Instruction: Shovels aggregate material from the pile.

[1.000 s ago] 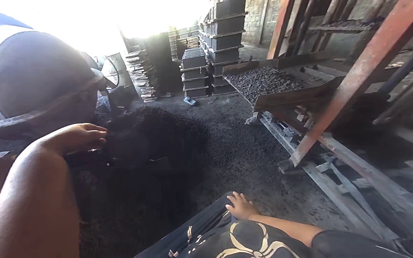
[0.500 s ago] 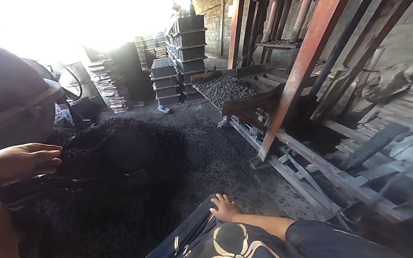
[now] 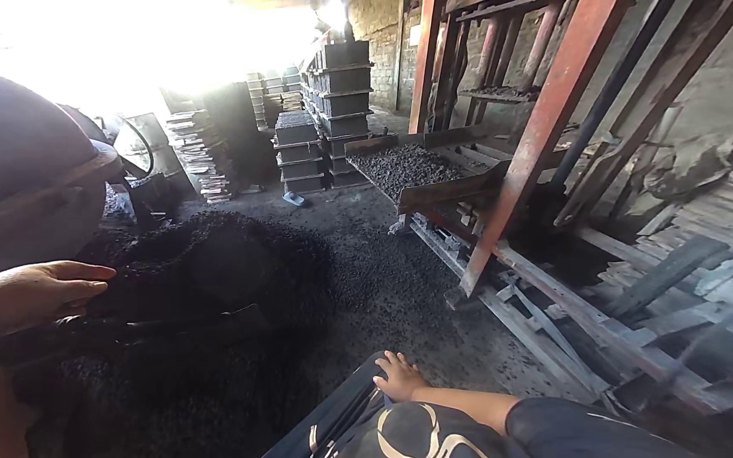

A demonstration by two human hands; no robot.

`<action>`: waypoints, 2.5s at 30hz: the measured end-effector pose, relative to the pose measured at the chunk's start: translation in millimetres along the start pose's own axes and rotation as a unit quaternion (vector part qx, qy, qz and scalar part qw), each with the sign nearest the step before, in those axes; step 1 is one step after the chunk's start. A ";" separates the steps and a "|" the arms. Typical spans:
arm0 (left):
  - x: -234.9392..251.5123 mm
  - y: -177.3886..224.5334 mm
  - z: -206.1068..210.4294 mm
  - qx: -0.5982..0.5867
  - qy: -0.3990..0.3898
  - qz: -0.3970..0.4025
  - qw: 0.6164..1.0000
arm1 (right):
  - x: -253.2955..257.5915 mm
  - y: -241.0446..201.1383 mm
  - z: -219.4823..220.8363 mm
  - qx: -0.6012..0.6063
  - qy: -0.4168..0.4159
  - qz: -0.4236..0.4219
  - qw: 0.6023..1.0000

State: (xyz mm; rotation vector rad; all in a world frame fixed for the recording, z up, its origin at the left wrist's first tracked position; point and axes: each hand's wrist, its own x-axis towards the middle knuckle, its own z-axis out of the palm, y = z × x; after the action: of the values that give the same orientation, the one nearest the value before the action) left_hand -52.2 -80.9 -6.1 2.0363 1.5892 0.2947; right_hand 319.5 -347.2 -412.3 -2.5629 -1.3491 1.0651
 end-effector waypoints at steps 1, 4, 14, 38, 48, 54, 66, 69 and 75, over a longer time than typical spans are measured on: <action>-0.2 -1.2 -2.4 0.022 -0.013 -0.002 1.000 | 0.2 -0.9 0.3 0.000 -0.001 0.001 1.000; -3.6 -1.3 -4.2 0.045 -0.036 -0.013 0.998 | 0.5 -3.0 0.8 -0.002 -0.001 0.001 1.000; 5.2 2.6 -8.8 0.105 -0.011 -0.048 0.993 | 3.2 -6.9 1.9 -0.007 0.001 -0.001 1.000; -26.8 2.3 -2.1 0.077 -0.045 -0.002 0.996 | 4.2 7.0 8.0 0.003 0.027 0.000 1.000; -37.9 3.4 -3.0 0.083 -0.026 -0.034 0.996 | 4.6 19.3 9.2 0.017 0.034 0.001 0.999; -36.4 4.0 -5.2 0.093 -0.046 -0.019 0.994 | 7.3 25.6 12.5 0.028 0.047 0.001 0.998; -32.9 -6.5 -10.6 0.027 -0.017 -0.006 0.999 | 7.9 28.4 11.4 0.018 0.055 0.008 0.998; -32.3 -4.7 -11.1 0.016 -0.004 -0.025 1.000 | 6.9 26.0 11.9 0.018 0.058 0.010 0.998; -30.8 -1.2 -8.9 -0.005 0.008 -0.043 0.999 | 7.1 23.5 13.3 0.012 0.058 0.009 0.998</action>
State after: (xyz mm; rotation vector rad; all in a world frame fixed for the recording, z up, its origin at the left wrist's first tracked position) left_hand -66.2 -107.4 5.3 1.9563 1.6764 0.2880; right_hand 330.9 -359.8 -434.5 -2.5801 -1.2792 0.9128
